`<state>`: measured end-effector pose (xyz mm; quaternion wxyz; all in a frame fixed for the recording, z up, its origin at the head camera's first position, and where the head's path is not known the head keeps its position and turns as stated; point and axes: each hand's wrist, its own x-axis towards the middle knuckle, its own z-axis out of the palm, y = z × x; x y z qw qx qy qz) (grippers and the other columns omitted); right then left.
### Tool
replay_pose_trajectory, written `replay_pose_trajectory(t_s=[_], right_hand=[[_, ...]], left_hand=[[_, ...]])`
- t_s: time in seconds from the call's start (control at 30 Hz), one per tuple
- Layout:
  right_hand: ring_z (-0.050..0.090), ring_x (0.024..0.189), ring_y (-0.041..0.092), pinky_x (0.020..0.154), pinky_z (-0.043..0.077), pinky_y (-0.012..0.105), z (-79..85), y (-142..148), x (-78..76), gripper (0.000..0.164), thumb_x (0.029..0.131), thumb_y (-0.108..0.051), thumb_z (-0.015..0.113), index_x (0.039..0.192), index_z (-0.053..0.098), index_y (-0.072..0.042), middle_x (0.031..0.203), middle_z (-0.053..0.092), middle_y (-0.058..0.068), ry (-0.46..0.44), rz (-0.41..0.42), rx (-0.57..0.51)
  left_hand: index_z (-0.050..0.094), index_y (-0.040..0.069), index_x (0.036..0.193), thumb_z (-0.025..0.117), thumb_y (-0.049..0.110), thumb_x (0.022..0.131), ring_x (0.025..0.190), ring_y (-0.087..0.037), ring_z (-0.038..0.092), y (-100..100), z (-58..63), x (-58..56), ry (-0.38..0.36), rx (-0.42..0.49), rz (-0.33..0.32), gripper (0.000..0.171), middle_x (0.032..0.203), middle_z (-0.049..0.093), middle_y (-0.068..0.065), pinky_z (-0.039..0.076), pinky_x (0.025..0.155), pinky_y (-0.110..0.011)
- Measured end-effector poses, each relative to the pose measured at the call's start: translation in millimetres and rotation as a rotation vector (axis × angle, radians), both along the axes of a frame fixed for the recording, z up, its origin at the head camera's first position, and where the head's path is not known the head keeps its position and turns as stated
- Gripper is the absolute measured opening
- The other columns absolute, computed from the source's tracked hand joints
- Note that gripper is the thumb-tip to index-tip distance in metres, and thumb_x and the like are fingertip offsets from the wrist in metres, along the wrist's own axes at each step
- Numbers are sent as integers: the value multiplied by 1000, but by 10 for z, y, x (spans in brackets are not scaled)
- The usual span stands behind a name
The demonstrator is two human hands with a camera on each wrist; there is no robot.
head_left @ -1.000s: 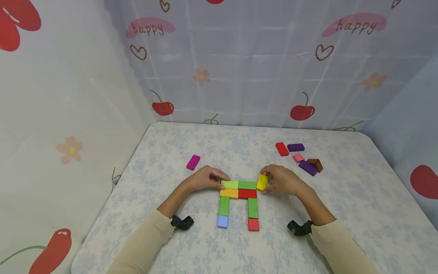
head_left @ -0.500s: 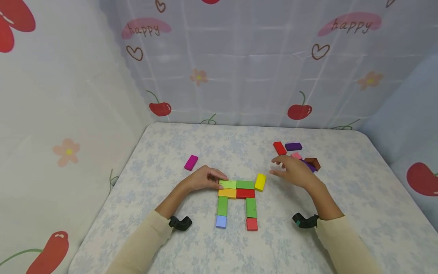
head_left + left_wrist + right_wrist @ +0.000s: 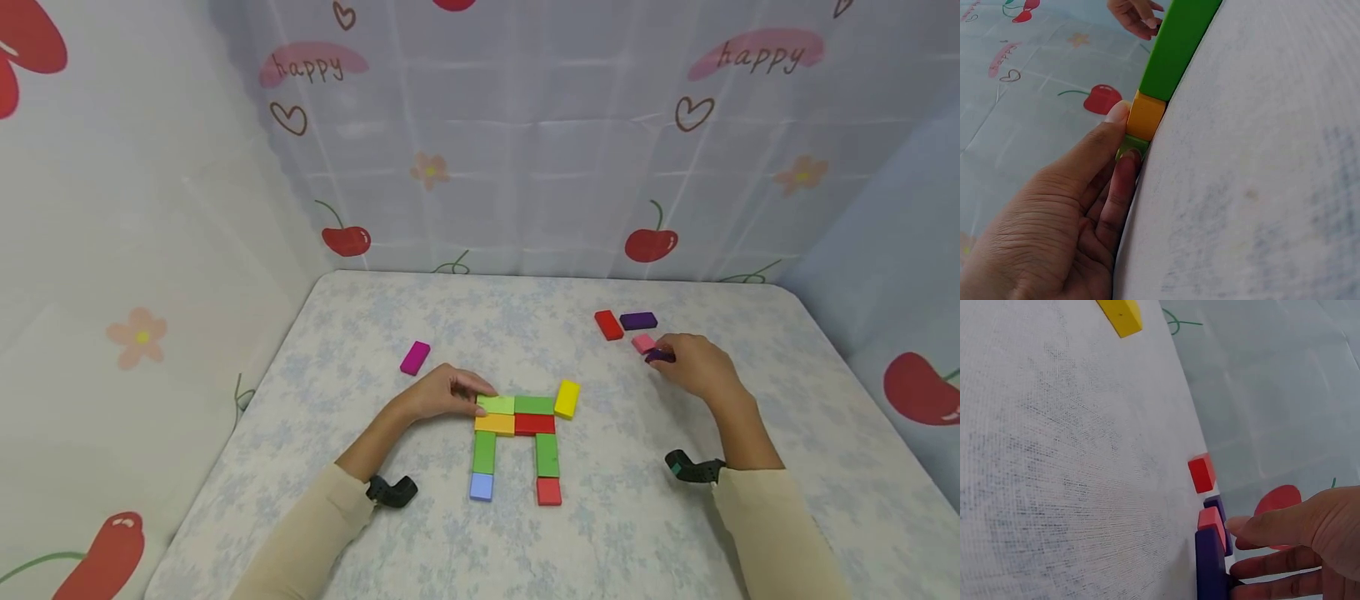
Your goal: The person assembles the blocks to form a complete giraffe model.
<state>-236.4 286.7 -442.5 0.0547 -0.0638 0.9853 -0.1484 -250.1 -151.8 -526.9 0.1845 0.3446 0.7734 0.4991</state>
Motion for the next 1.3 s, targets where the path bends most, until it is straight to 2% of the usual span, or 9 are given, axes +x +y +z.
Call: replay_pose_trajectory(t_s=[0.23, 0.5, 0.63, 0.7, 0.77, 0.87, 1.0, 1.13, 1.3], right_hand=[[64, 98, 40, 88, 51, 60, -113, 15, 14, 36, 93, -14, 74, 120, 66, 8, 107, 69, 24, -33, -14, 33], [61, 106, 43, 94, 48, 61, -79, -25, 29, 46, 92, -12, 75, 129, 61, 10, 118, 65, 29, -105, -30, 61], [61, 94, 36, 86, 54, 53, -53, -37, 10, 49, 90, -9, 77, 130, 59, 12, 106, 66, 26, -148, -13, -10], [59, 86, 32, 78, 56, 46, -45, -35, -7, 53, 89, -13, 78, 131, 57, 13, 98, 65, 22, -169, 7, -53], [59, 85, 31, 75, 56, 43, -35, -34, -13, 61, 88, -19, 81, 133, 56, 13, 99, 65, 22, -184, 23, -80], [60, 99, 40, 83, 55, 50, -8, -23, -11, 72, 85, -24, 84, 137, 53, 15, 113, 63, 30, -203, 55, -110], [59, 105, 42, 90, 53, 55, 13, 3, -2, 78, 81, -18, 87, 141, 50, 14, 132, 54, 36, -229, 69, -127], [60, 101, 37, 90, 53, 54, -20, -8, -14, 77, 81, -13, 87, 143, 49, 12, 133, 54, 36, -243, 44, -114], [62, 97, 37, 88, 54, 54, -34, -34, -20, 71, 83, -12, 84, 140, 50, 14, 124, 59, 33, -221, 24, -79]], left_hand=[[79, 18, 116, 84, 16, 85, 82, -17, 65, -6, -18, 41, -20, -5, 4, 32, 114, 73, 3, 53, 69, -27], [79, 17, 116, 84, 16, 85, 83, -17, 65, -2, -39, 68, -27, 2, 8, 31, 114, 73, 2, 52, 70, -27], [79, 16, 117, 84, 15, 85, 83, -17, 65, -13, -12, 65, -31, -4, 21, 32, 115, 73, 1, 52, 69, -26], [79, 16, 117, 84, 15, 85, 83, -16, 64, -15, -9, 58, -31, -7, 24, 32, 115, 73, 1, 51, 69, -26], [79, 16, 117, 84, 15, 85, 83, -15, 64, -14, -5, 53, -35, -11, 29, 32, 115, 73, 0, 51, 68, -25], [79, 15, 117, 84, 14, 85, 82, -15, 64, -5, 18, 48, -33, -21, 31, 33, 115, 73, 1, 51, 69, -25], [79, 18, 116, 84, 15, 85, 82, -17, 64, 0, 30, 21, -23, -20, 26, 32, 113, 74, 4, 51, 69, -26], [79, 20, 116, 85, 17, 85, 82, -17, 65, 1, 0, -3, -23, -8, 17, 32, 113, 74, 4, 51, 68, -26], [79, 19, 116, 84, 17, 86, 82, -17, 64, 17, 8, -11, -21, 1, 8, 31, 113, 73, 3, 52, 68, -27]])
